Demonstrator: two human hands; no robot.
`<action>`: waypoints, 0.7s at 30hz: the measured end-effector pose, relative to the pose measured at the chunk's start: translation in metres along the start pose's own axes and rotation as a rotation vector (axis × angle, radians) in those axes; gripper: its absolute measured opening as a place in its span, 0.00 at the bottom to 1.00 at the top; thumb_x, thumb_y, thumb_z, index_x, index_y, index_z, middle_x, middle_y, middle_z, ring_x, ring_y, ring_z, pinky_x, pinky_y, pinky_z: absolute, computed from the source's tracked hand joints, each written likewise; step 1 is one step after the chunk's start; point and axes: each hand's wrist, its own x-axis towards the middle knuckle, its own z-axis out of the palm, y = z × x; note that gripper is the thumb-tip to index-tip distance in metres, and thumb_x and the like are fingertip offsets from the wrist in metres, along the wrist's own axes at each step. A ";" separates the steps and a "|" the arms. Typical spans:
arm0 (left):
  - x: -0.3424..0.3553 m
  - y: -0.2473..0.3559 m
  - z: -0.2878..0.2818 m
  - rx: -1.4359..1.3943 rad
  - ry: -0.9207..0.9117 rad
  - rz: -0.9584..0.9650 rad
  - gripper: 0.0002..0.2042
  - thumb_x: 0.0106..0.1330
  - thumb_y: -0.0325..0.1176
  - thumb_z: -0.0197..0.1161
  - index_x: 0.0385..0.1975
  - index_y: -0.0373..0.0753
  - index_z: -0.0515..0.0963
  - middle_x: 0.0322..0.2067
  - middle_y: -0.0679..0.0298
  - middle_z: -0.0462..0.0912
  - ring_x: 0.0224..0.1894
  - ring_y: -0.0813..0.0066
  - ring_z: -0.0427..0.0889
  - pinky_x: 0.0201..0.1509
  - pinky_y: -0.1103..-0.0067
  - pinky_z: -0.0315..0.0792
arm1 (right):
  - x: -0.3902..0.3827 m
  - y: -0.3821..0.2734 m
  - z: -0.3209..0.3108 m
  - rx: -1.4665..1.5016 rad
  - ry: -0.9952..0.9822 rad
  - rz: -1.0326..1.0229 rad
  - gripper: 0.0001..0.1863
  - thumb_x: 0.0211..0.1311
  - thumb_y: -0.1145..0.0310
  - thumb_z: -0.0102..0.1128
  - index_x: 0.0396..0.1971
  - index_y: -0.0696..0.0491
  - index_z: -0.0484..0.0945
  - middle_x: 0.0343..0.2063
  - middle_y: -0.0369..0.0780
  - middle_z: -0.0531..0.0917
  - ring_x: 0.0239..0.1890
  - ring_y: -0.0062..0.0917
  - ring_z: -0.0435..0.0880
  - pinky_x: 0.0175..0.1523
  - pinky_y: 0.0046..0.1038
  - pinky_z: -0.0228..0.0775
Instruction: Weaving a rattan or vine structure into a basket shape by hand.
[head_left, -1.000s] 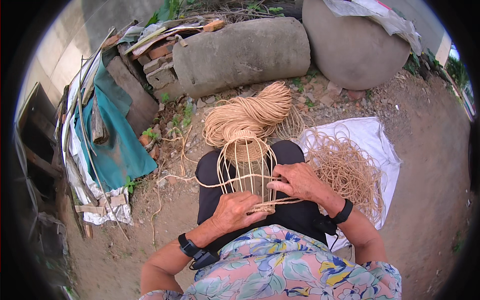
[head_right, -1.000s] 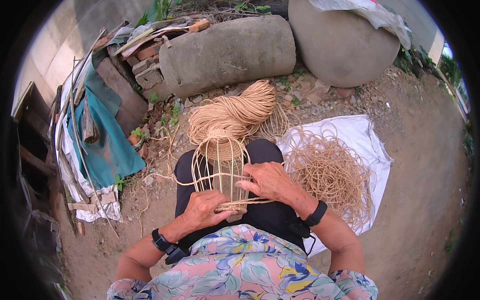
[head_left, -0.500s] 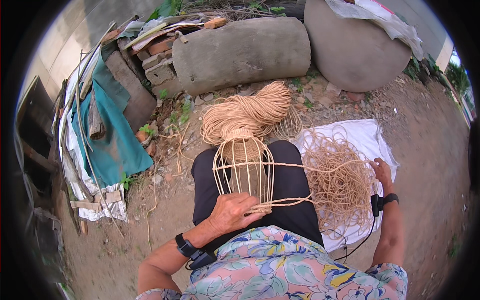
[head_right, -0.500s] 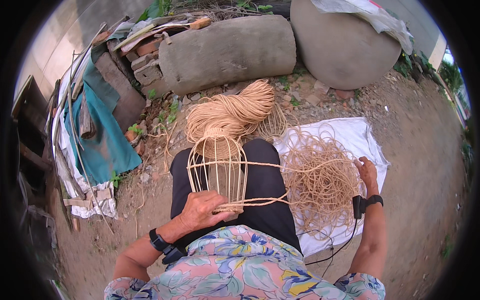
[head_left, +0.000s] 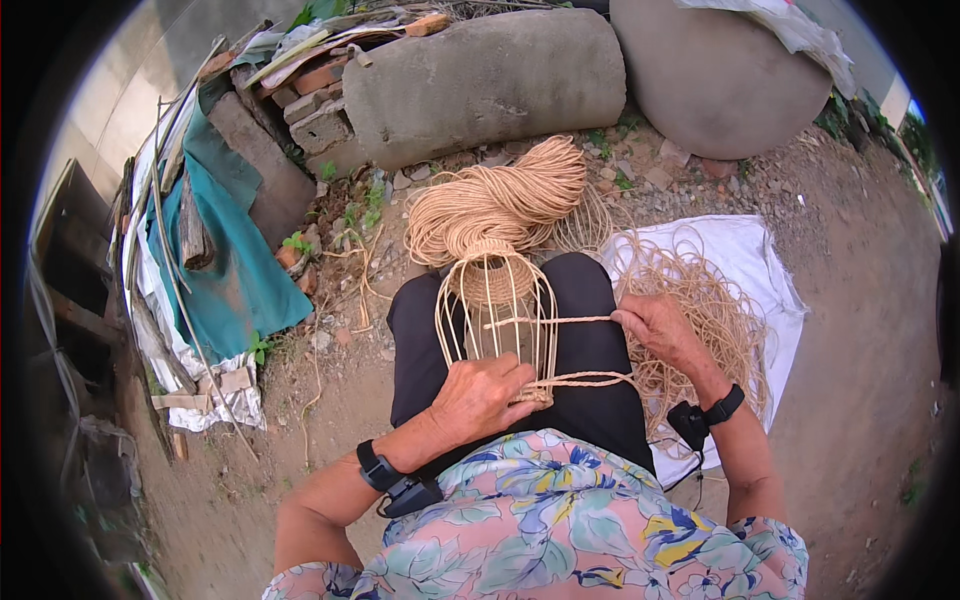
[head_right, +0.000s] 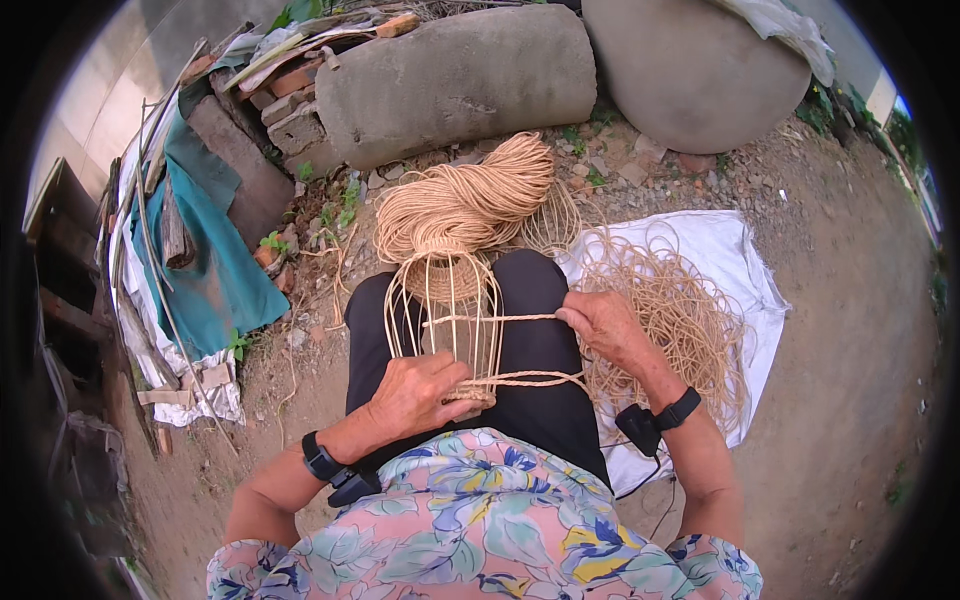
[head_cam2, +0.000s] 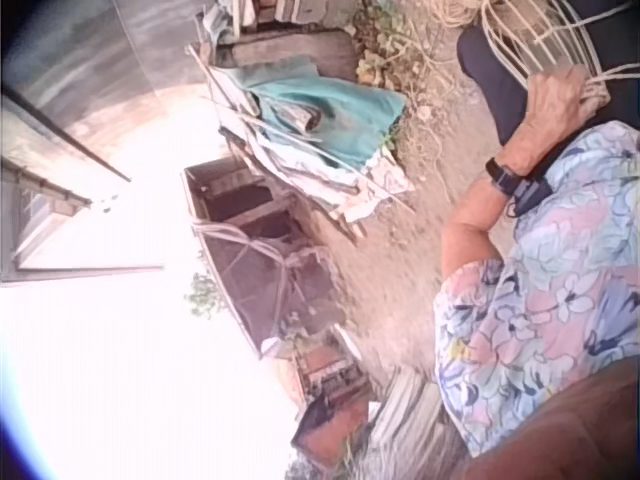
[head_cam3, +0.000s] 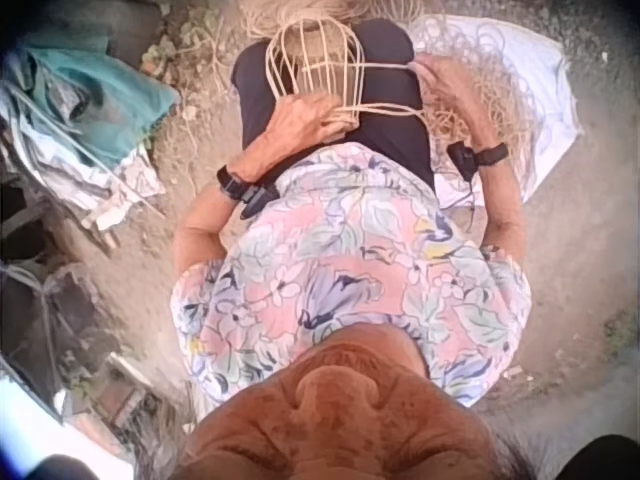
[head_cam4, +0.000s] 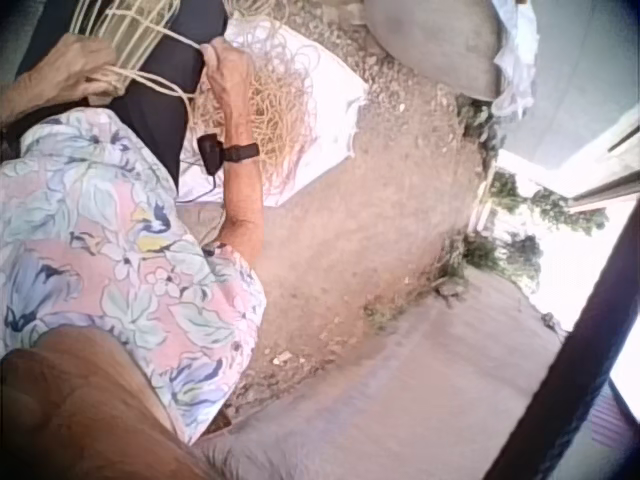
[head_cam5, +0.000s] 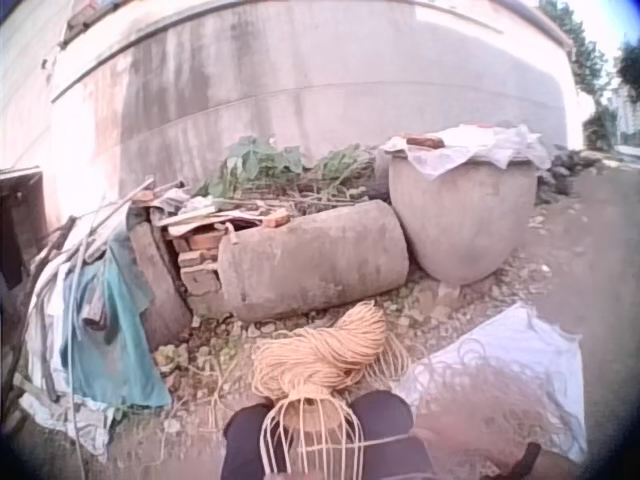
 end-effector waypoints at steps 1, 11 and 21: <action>0.002 -0.003 -0.008 -0.022 -0.046 0.038 0.16 0.50 0.40 0.71 0.32 0.40 0.75 0.28 0.61 0.74 0.29 0.63 0.78 0.27 0.70 0.73 | -0.014 0.029 -0.011 -0.310 0.115 0.130 0.11 0.63 0.63 0.56 0.27 0.55 0.74 0.22 0.48 0.79 0.28 0.48 0.79 0.33 0.43 0.70; -0.007 -0.045 -0.062 -0.328 0.302 -0.036 0.12 0.64 0.37 0.61 0.41 0.36 0.79 0.34 0.57 0.81 0.40 0.62 0.80 0.46 0.72 0.73 | -0.069 -0.023 -0.046 0.542 -0.330 0.428 0.19 0.66 0.59 0.57 0.49 0.57 0.78 0.37 0.38 0.83 0.31 0.20 0.80 0.36 0.23 0.73; -0.050 -0.035 -0.020 -0.725 0.118 -0.385 0.09 0.71 0.30 0.53 0.41 0.33 0.78 0.29 0.63 0.81 0.33 0.78 0.80 0.39 0.80 0.76 | -0.054 -0.072 0.041 1.559 -0.454 0.416 0.30 0.69 0.61 0.54 0.65 0.58 0.60 0.38 0.45 0.82 0.33 0.21 0.84 0.35 0.23 0.78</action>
